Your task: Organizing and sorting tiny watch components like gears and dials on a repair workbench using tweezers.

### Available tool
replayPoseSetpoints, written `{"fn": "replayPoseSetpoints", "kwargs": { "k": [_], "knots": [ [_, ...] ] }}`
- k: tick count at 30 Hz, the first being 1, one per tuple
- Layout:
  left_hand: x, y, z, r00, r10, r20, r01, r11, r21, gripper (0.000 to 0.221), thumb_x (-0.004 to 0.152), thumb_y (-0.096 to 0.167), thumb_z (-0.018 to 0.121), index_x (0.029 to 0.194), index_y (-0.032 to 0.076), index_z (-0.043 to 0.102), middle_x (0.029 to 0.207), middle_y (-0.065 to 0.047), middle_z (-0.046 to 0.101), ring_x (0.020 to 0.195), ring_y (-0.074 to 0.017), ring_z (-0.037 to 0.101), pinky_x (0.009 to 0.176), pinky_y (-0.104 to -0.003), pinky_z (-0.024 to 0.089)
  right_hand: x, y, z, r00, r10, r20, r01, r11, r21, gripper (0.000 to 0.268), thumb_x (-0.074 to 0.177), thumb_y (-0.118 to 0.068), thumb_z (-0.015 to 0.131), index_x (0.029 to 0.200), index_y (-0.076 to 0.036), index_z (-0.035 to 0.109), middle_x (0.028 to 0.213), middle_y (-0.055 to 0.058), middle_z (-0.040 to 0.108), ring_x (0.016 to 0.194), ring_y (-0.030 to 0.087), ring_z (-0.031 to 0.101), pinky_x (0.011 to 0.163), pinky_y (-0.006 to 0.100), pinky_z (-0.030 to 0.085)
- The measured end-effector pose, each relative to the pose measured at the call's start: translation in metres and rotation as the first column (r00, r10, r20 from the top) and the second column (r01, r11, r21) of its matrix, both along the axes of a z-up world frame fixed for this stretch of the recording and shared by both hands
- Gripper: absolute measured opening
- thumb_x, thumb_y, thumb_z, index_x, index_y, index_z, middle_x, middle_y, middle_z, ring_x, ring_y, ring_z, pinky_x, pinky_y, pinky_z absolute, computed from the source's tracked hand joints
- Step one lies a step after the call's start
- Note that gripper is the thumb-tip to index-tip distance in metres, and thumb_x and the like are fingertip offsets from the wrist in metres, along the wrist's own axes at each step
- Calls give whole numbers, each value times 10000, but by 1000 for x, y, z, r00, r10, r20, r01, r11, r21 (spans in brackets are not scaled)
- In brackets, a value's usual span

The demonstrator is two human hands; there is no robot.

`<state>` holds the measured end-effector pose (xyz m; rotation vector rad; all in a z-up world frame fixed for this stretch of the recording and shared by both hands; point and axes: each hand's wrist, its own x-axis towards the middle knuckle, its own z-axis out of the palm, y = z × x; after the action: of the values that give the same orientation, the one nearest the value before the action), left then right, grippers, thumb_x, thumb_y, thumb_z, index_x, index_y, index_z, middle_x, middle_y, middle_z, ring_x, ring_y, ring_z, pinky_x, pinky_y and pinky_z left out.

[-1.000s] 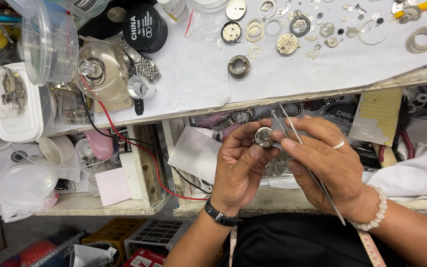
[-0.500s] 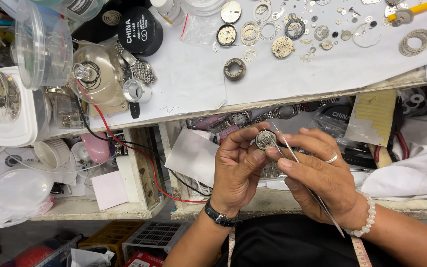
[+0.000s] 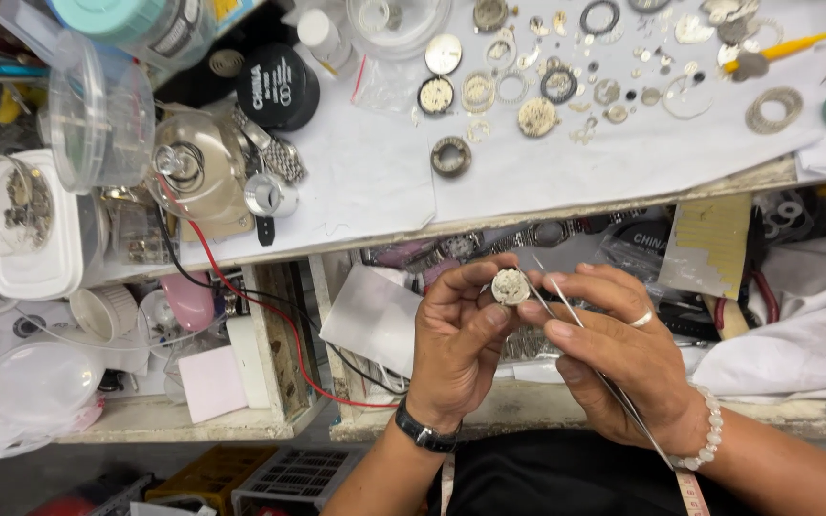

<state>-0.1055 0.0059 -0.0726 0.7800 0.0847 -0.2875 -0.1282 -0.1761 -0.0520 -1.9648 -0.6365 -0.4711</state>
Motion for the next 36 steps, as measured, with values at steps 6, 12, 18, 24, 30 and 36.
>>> {"fn": "replayPoseSetpoints", "kwargs": {
  "k": [6, 12, 18, 24, 30, 36],
  "knots": [
    [37, -1, 64, 845, -53, 533, -326, 739, 589, 301, 981, 163, 716, 1249, 41, 654, 1201, -124, 676, 969, -180, 724, 817, -247, 622, 23, -29, 14, 991, -112, 78, 115, 993, -30, 354, 1044, -144, 551, 1379, -74, 461, 1305, 145, 703, 1328, 344, 622, 1183, 504, 504],
    [86, -11, 76, 518, -465, 718, -749, 159, 643, 601, 926, 95, 817, 1435, 66, 500, 1101, -62, 757, 820, -152, 719, 780, -320, 637, 49, -44, 26, 922, -299, 248, 311, 950, -9, 240, 1067, -46, 541, 1285, 44, 503, 1139, 241, 726, 1120, 431, 663, 1042, 509, 559],
    [100, -18, 78, 534, -543, 648, -761, 27, 649, 543, 898, 65, 788, 1386, 71, 549, 1028, -16, 744, 757, -159, 642, 677, -321, 556, 63, -49, 15, 883, -356, 306, 387, 921, -46, 177, 1026, 12, 579, 1175, 105, 603, 1076, 226, 739, 1022, 404, 689, 963, 489, 564],
    [107, -9, 73, 502, -543, 674, -764, 88, 640, 527, 921, 91, 820, 1382, 42, 569, 991, -50, 693, 697, -141, 574, 689, -298, 597, 65, -49, 9, 878, -364, 311, 411, 906, -102, 216, 1011, -13, 617, 1203, 86, 620, 1078, 172, 765, 1019, 339, 679, 977, 466, 520],
    [129, 16, 69, 391, -513, 764, -852, 110, 511, 629, 939, 389, 799, 1407, 62, 534, 1253, -156, 642, 1043, -249, 659, 853, -349, 643, 54, -47, 6, 897, -435, 83, 440, 896, -61, 323, 1028, -69, 561, 1314, 59, 482, 1106, 146, 748, 1155, 339, 652, 1100, 471, 467],
    [134, 25, 72, 482, -382, 789, -810, 149, 567, 552, 810, 182, 778, 1318, 51, 604, 1158, -125, 689, 941, -257, 671, 875, -386, 594, 59, -33, 32, 927, -284, 243, 319, 941, -118, 239, 973, -37, 650, 1186, 68, 623, 1100, 241, 713, 946, 349, 720, 895, 443, 572]
  ]
}}
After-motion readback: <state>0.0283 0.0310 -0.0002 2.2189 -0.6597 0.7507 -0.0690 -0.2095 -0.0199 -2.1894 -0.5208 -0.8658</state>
